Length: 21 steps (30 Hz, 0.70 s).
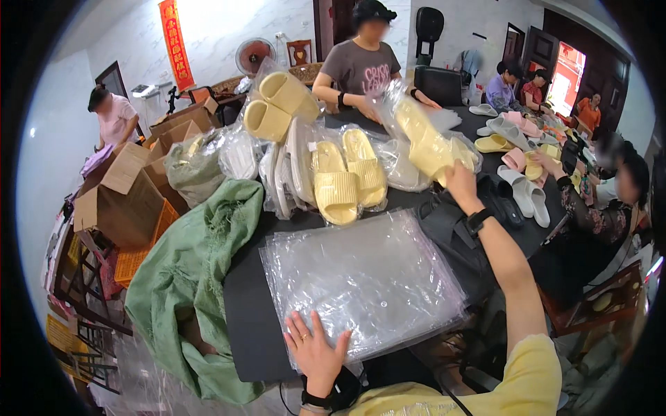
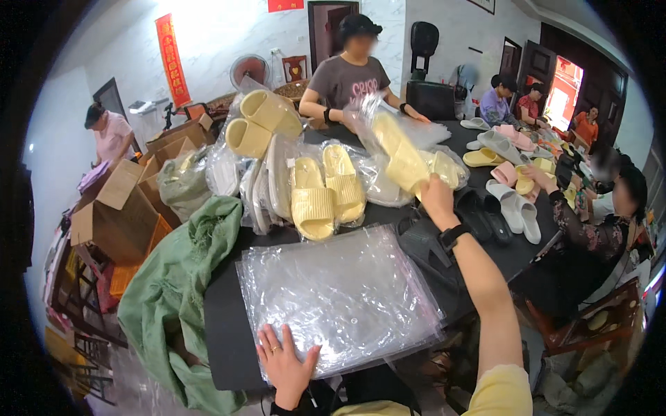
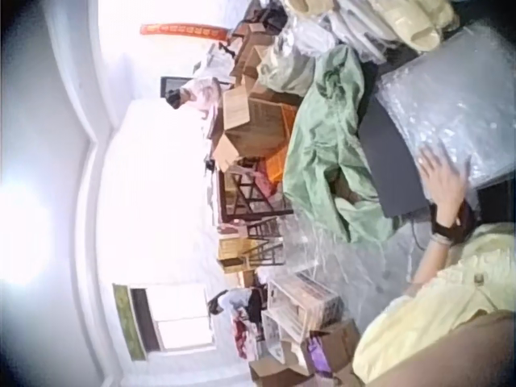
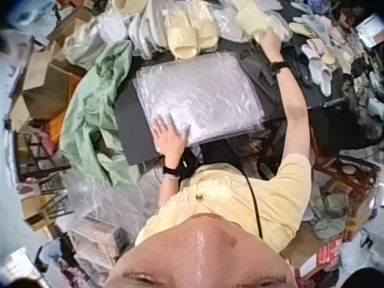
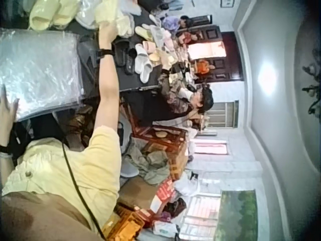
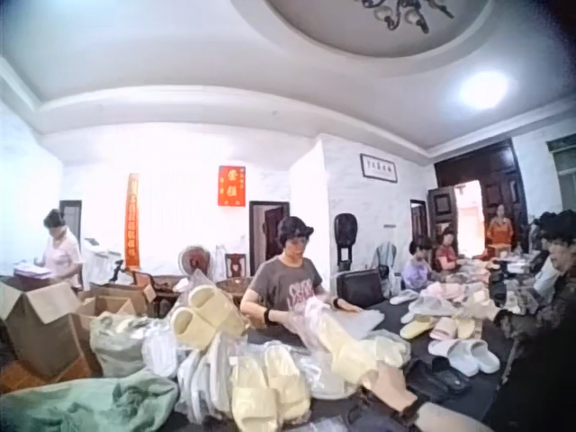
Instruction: Sorting, inspecting, and packaging various colored slippers into plastic bags in a production environment.
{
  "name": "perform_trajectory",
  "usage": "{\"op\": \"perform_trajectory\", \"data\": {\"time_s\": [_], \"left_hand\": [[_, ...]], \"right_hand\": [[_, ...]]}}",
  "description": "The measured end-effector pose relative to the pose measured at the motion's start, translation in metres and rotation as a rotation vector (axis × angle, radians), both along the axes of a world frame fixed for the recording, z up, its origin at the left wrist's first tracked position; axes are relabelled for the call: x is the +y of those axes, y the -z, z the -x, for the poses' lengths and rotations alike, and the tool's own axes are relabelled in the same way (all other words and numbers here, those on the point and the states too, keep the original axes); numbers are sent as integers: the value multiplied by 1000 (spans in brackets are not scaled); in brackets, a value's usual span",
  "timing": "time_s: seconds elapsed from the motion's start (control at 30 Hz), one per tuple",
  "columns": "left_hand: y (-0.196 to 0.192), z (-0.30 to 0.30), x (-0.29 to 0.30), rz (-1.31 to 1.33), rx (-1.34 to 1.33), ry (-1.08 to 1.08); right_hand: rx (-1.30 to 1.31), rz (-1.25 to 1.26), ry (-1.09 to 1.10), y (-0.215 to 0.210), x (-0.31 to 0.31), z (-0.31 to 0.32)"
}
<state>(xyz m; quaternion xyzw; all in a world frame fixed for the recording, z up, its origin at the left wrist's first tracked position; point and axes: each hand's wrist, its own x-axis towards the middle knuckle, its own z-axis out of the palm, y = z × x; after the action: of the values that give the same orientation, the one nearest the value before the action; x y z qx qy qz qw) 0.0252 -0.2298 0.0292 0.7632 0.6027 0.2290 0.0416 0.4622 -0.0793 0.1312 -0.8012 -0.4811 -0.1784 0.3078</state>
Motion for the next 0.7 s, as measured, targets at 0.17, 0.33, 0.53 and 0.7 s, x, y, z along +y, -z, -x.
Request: {"op": "perform_trajectory", "data": {"time_s": [0.17,0.33,0.53,0.7], "left_hand": [[-4,-4,1,30,19,0],[-2,-2,2,35,28,2],[-1,-2,3,9,8,27],[-1,-1,2,57,-6,12]], "right_hand": [[1256,-306,-505,-53,-59,39],[2007,-457,-694,-37,-112,135],[1350,1100,-1211,5,-175,204],[358,869,-1001,-5,-184,184]]}}
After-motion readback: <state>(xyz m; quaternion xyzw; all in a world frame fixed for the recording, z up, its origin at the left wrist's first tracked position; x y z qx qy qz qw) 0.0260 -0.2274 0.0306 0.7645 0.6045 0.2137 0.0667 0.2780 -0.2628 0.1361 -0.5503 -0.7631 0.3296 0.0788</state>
